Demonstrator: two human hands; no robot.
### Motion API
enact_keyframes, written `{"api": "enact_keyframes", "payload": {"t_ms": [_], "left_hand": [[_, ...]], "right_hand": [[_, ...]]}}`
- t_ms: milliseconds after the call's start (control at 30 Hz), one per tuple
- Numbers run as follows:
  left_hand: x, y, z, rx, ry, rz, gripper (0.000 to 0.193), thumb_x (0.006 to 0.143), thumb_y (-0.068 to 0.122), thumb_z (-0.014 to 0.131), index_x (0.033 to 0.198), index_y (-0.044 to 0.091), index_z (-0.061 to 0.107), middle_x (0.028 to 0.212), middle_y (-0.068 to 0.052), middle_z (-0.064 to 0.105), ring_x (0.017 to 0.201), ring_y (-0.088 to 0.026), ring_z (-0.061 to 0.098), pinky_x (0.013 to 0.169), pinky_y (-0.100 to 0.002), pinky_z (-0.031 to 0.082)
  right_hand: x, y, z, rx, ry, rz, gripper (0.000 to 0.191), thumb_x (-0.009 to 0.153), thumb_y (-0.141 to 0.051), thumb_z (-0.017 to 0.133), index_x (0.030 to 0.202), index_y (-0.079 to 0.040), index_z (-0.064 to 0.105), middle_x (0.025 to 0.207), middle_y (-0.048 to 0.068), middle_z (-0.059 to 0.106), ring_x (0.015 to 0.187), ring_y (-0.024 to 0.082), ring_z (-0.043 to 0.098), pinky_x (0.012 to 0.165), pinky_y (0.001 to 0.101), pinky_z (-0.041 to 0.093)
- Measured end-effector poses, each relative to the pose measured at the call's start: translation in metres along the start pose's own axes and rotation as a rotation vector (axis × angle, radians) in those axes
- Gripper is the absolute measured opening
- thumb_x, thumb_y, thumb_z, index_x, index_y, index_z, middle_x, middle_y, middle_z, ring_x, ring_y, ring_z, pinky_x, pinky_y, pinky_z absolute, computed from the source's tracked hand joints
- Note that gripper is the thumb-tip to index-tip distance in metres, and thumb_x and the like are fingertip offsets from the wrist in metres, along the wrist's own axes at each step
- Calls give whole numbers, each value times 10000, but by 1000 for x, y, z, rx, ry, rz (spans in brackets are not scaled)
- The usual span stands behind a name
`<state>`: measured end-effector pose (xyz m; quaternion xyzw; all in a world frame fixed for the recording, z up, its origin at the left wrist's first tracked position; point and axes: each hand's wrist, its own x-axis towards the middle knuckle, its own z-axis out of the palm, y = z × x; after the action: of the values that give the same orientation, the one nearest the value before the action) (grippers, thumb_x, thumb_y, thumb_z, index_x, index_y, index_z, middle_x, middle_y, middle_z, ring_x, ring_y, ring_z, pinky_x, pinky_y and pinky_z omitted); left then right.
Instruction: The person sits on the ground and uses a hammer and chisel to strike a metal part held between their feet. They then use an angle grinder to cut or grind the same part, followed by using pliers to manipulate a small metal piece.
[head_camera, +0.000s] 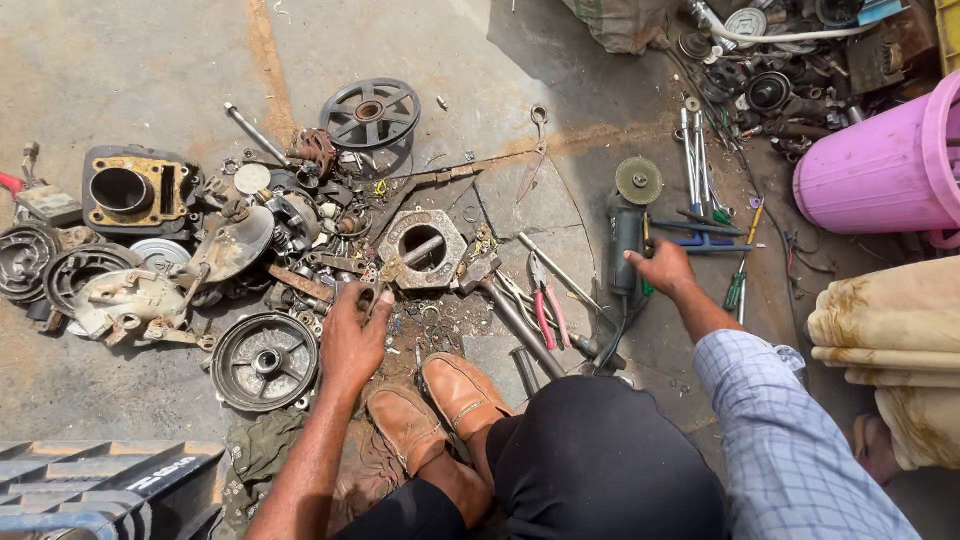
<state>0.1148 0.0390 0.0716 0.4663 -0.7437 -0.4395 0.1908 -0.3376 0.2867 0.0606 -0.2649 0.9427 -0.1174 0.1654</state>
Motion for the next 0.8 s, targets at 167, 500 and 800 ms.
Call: {"api": "enact_keyframes", "payload": {"t_ms": [167, 500, 800], "left_hand": [[25, -39, 3, -6, -88, -18, 436, 1045, 419, 527, 1214, 17, 527, 1046, -244, 661, 951, -405, 648, 835, -494, 481], [50, -33, 117, -552, -321, -307, 498, 954, 550, 559, 1098, 78, 629, 901, -3, 680, 855, -134, 628, 744, -341, 526], [19, 86, 207, -658, -396, -324, 624, 686, 385, 941, 1157, 57, 698, 926, -54, 722, 837, -192, 714, 773, -437, 611]], "right_hand": [[53, -11, 37, -66, -60, 314, 899, 739, -565, 885, 1258, 124, 632, 1227, 312, 679, 1126, 400, 689, 944, 448, 559], [84, -14, 40, 830, -282, 648, 591, 788, -261, 789, 1242, 9, 522, 1004, 203, 680, 795, 294, 714, 655, 490, 631], [9, -69, 76, 1163, -118, 234, 493, 757, -182, 796, 1151, 29, 589, 911, 146, 689, 783, 229, 724, 659, 381, 635]]}}
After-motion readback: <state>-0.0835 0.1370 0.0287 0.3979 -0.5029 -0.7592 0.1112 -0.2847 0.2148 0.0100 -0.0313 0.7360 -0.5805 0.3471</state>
